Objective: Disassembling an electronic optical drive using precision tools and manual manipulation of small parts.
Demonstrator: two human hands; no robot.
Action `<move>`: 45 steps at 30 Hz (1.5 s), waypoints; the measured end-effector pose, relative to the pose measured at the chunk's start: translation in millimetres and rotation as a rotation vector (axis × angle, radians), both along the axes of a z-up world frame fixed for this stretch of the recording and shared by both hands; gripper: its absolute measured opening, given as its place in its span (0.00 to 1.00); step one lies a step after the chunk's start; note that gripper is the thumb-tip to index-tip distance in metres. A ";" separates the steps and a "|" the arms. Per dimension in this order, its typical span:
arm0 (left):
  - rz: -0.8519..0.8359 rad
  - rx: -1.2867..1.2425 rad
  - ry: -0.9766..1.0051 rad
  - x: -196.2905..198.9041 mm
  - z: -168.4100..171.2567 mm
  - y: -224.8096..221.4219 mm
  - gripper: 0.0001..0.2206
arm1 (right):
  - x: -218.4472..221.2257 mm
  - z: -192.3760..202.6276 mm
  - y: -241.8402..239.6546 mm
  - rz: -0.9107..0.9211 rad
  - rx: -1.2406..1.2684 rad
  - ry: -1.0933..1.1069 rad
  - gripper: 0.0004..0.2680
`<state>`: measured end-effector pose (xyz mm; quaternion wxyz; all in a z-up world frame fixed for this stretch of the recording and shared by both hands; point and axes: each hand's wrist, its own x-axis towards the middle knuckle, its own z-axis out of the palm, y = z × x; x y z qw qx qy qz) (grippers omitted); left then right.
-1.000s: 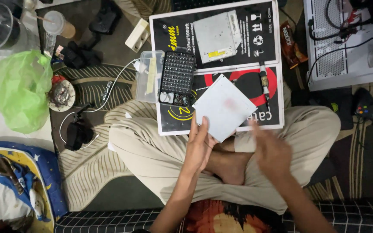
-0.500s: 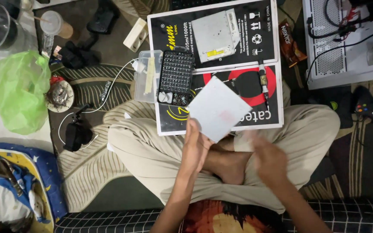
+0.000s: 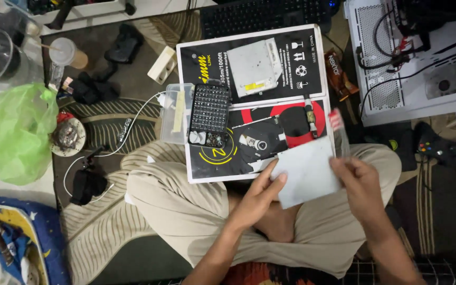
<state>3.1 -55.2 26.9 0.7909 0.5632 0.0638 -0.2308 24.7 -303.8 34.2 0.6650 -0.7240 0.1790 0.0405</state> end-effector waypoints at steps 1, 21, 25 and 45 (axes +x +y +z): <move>0.002 0.005 0.000 8.7 21.2 4.9 0.30 | 15.8 0.5 -4.2 0.002 0.005 0.000 0.06; -0.430 1.279 -0.920 92.3 21.4 38.9 0.42 | 224.5 -19.4 0.9 -0.132 -0.095 -0.081 0.10; -0.473 1.276 -0.903 94.1 23.7 40.1 0.53 | 219.7 -24.0 5.0 -0.073 -0.153 -0.082 0.10; -0.151 0.259 -0.291 65.7 66.7 57.3 0.36 | 200.2 -15.6 12.5 0.009 -0.241 -0.047 0.15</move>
